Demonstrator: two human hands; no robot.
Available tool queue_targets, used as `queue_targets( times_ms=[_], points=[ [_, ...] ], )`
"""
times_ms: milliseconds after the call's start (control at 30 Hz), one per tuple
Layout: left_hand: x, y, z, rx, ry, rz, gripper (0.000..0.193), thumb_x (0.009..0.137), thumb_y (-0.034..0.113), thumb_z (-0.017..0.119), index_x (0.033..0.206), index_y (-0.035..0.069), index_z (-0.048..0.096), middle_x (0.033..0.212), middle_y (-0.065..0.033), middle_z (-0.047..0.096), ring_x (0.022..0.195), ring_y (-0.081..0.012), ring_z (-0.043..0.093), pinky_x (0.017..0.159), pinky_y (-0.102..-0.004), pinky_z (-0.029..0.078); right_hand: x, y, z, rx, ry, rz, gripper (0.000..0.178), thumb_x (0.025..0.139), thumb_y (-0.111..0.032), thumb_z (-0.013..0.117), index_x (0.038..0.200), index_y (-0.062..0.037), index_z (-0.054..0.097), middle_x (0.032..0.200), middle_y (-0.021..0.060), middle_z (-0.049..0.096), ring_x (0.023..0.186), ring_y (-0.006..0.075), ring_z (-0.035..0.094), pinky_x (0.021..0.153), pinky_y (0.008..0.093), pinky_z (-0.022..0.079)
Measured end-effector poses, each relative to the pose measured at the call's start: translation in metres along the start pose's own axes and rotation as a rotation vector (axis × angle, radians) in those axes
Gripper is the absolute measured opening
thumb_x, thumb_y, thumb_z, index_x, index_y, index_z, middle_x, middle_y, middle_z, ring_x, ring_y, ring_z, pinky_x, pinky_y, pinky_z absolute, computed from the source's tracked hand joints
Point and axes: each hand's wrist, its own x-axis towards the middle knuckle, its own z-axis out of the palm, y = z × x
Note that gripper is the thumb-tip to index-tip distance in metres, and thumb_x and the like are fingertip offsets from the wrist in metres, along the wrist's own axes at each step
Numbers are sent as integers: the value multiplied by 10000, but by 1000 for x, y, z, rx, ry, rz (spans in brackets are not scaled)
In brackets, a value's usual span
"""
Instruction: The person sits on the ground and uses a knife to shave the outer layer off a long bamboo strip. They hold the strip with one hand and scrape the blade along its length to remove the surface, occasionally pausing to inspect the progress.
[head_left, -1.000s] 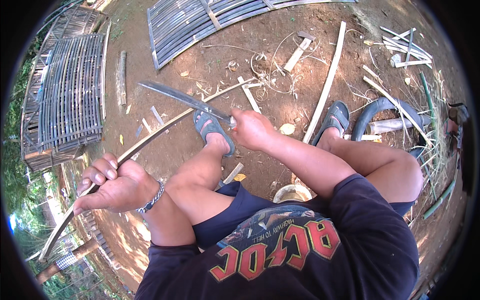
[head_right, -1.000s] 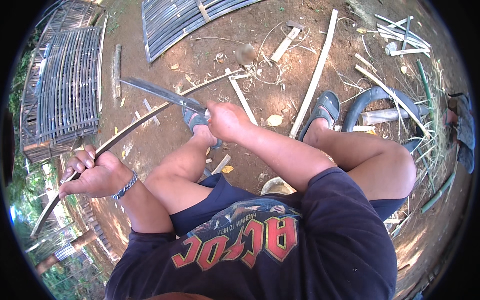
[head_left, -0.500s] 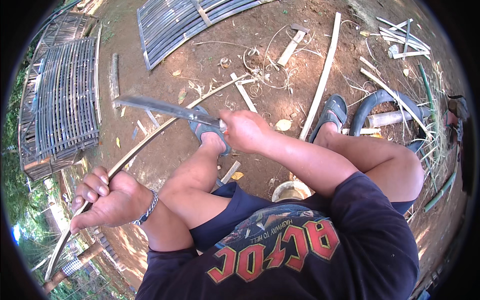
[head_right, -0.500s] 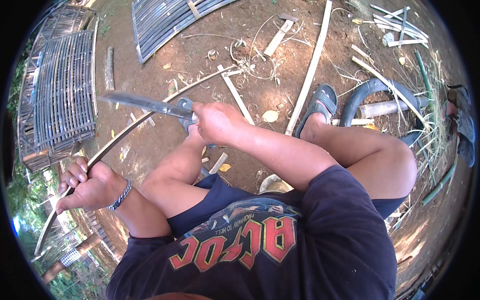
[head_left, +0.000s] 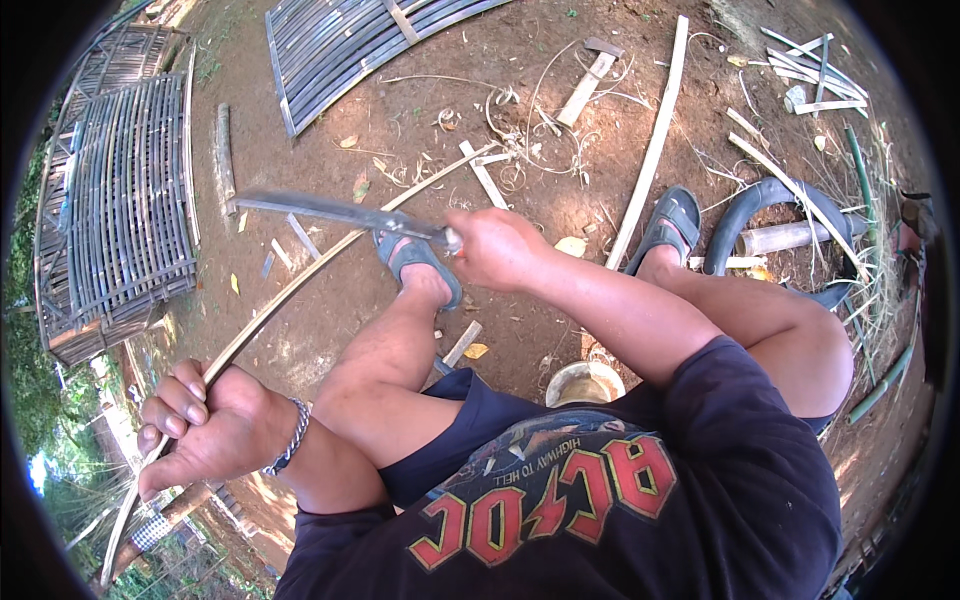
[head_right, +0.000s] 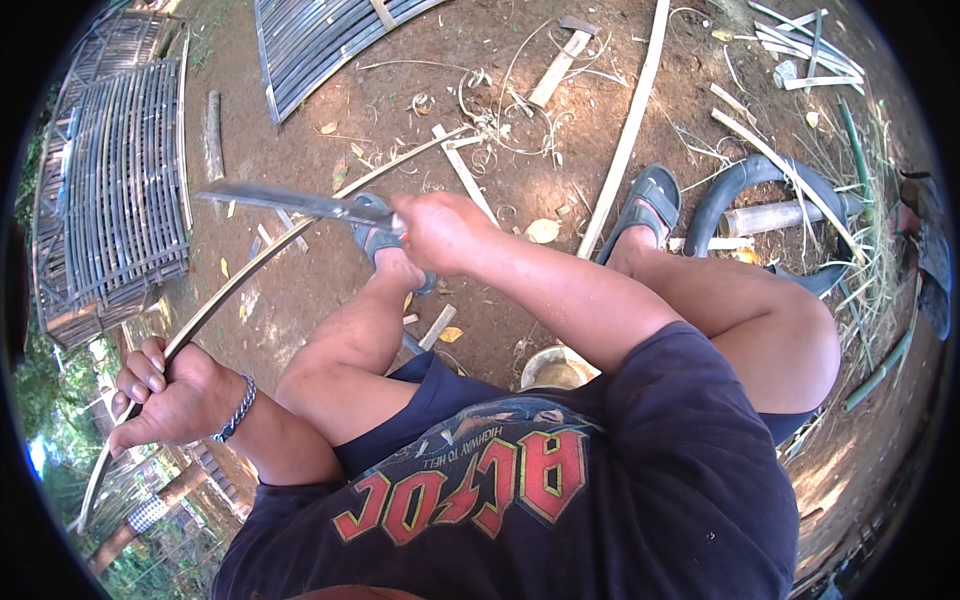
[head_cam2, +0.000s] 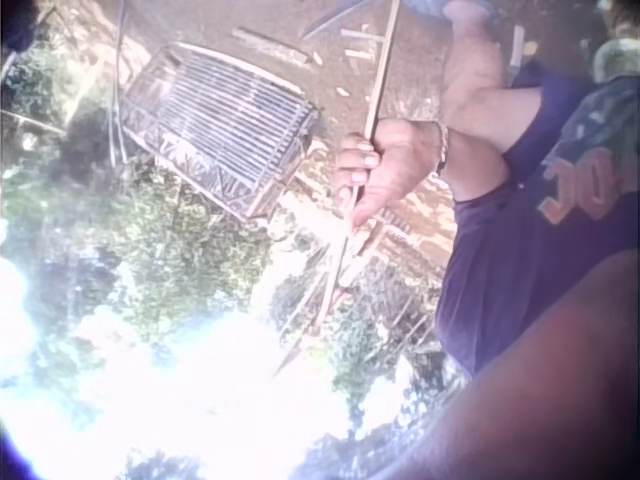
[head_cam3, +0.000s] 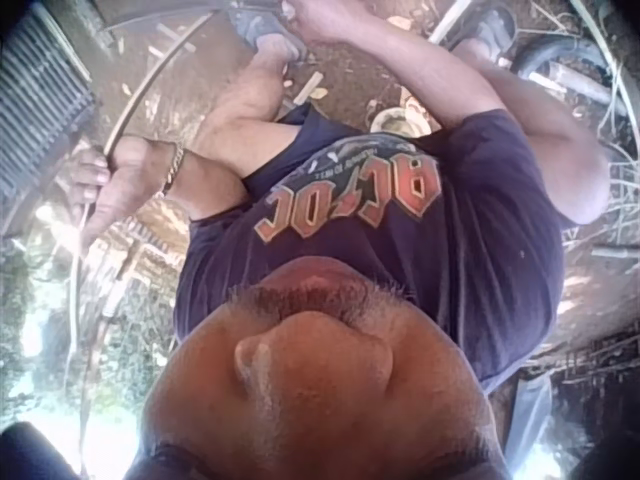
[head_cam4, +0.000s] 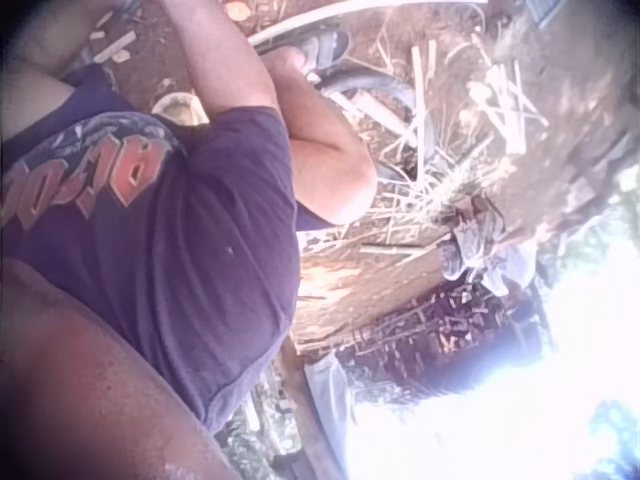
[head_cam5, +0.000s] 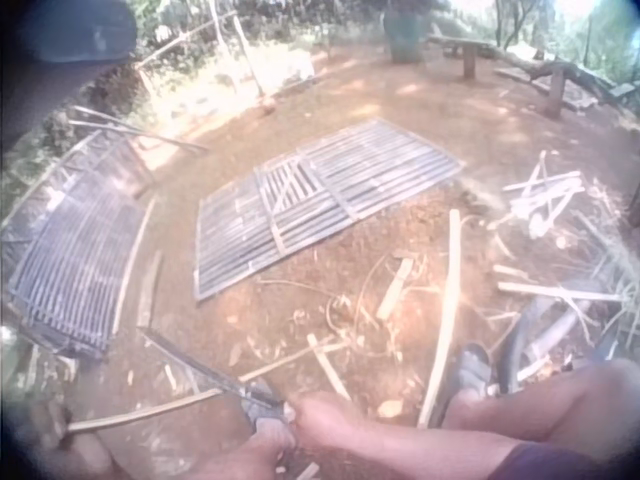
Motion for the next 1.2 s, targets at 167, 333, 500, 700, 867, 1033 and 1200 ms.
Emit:
queue_targets(
  times_ms=[167,333,500,700,867,1033,1200],
  points=[
    [2,-1,0,-34,8,-16,519,807,653,645,769,135,661,607,41,503,475,-75,377,516,-234,300,12,43,1,-15,-13,174,251,810,-136,611,1039,-36,584,946,214,677,932,404,652,821,496,517],
    [6,-1,-2,1,22,16,514,771,623,708,754,118,610,580,47,465,469,-73,379,506,-238,280,8,21,-12,-34,-43,61,273,816,-137,613,1066,-30,587,956,224,674,962,394,650,846,489,512],
    [6,-4,4,-19,42,3,502,750,590,744,744,115,584,576,48,454,466,-76,386,509,-237,283,22,89,10,-76,-24,228,247,877,-166,566,1083,-32,598,1021,210,679,980,372,657,873,473,516],
    [7,-1,5,-11,44,-10,504,751,588,745,740,112,580,578,43,458,466,-85,395,517,-238,303,16,31,-8,-34,-121,103,300,843,-146,586,1127,-50,572,960,181,683,927,355,669,865,474,523],
    [12,-2,5,-41,66,-43,503,738,572,763,741,104,578,577,36,473,465,-88,412,506,-242,313,38,98,0,-43,-165,383,287,864,-147,572,1135,-56,593,1082,191,673,1027,335,649,886,449,520],
    [12,2,-5,-76,-23,-65,487,746,535,777,740,90,577,578,30,477,470,-87,418,510,-237,311,37,95,4,-96,-169,316,325,839,-145,596,1153,-63,594,1076,191,673,1042,333,644,914,442,510],
    [17,-1,-3,-71,-19,-72,467,748,513,782,741,92,579,569,31,469,470,-89,425,518,-237,318,42,96,9,-80,-154,217,302,837,-124,589,1135,-77,591,1014,177,686,944,346,668,859,458,533]
  ],
)
